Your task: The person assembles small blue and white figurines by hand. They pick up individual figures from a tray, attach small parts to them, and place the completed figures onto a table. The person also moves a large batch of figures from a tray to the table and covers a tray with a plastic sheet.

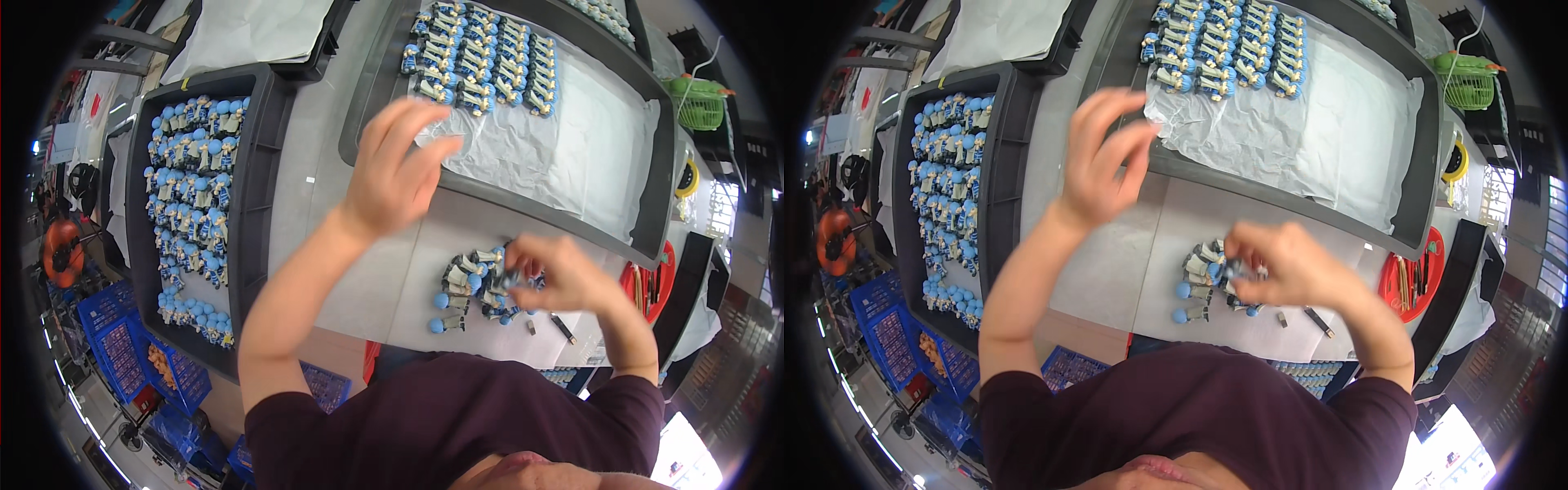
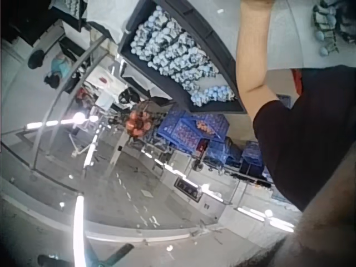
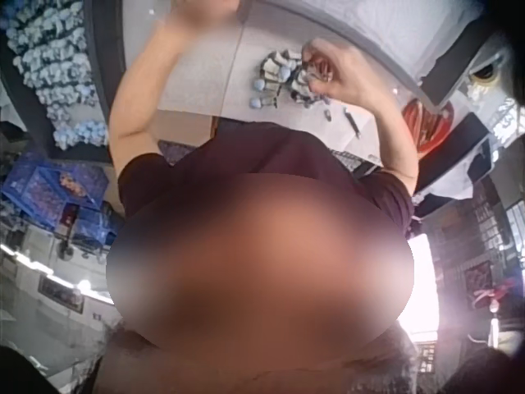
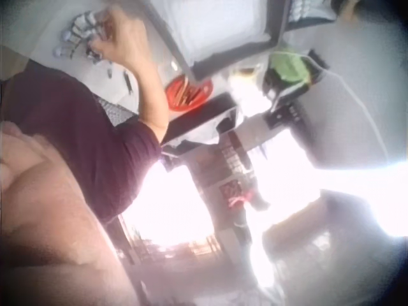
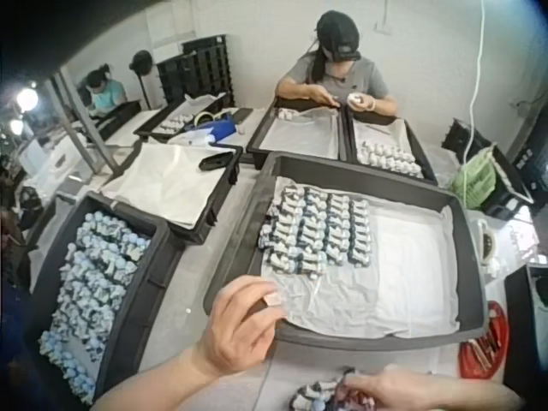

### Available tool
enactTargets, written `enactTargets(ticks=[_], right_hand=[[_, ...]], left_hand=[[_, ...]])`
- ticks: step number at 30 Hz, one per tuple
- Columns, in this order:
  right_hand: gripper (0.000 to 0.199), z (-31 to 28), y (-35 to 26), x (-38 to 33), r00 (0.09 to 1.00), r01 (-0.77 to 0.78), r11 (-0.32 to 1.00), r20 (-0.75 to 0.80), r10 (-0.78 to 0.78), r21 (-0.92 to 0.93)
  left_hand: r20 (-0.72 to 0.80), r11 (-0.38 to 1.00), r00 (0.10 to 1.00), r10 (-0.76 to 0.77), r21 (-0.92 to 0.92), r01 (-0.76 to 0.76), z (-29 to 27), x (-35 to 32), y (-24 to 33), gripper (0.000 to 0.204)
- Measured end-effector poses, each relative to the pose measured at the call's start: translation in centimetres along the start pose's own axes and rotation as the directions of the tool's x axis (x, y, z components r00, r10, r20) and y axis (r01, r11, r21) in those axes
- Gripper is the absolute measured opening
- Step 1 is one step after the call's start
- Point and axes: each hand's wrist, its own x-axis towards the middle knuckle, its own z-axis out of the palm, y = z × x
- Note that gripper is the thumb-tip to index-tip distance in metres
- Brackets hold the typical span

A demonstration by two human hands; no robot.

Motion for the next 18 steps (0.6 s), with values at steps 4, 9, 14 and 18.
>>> enactTargets(ticks=[4,9,14,18], right_hand=[[0.029,6.4,4.8,-4.7,0.994,-0.063,0.915,0.059,0.094,-0.399],[0.027,9.1,7.9,-6.7,0.997,-0.048,0.867,-0.083,0.007,-0.496],[0.015,4.5,4.6,-4.3,0.978,0.078,0.968,-0.171,-0.121,-0.237],[0.008,-1.6,2.3,2.3,0.873,0.092,0.945,-0.431,-0.229,-0.315]], left_hand=[[0.403,0.983,0.904,-0.142,0.163,0.082,7.2,2.3,-6.7,0.039],[0.710,0.880,0.581,-0.397,0.475,0.021,12.2,1.9,-10.9,0.062],[0.642,0.853,0.612,-0.462,0.511,0.108,13.3,0.4,-12.0,0.058],[0.644,0.805,0.489,-0.588,0.522,0.281,10.5,1.5,-11.1,0.056]])
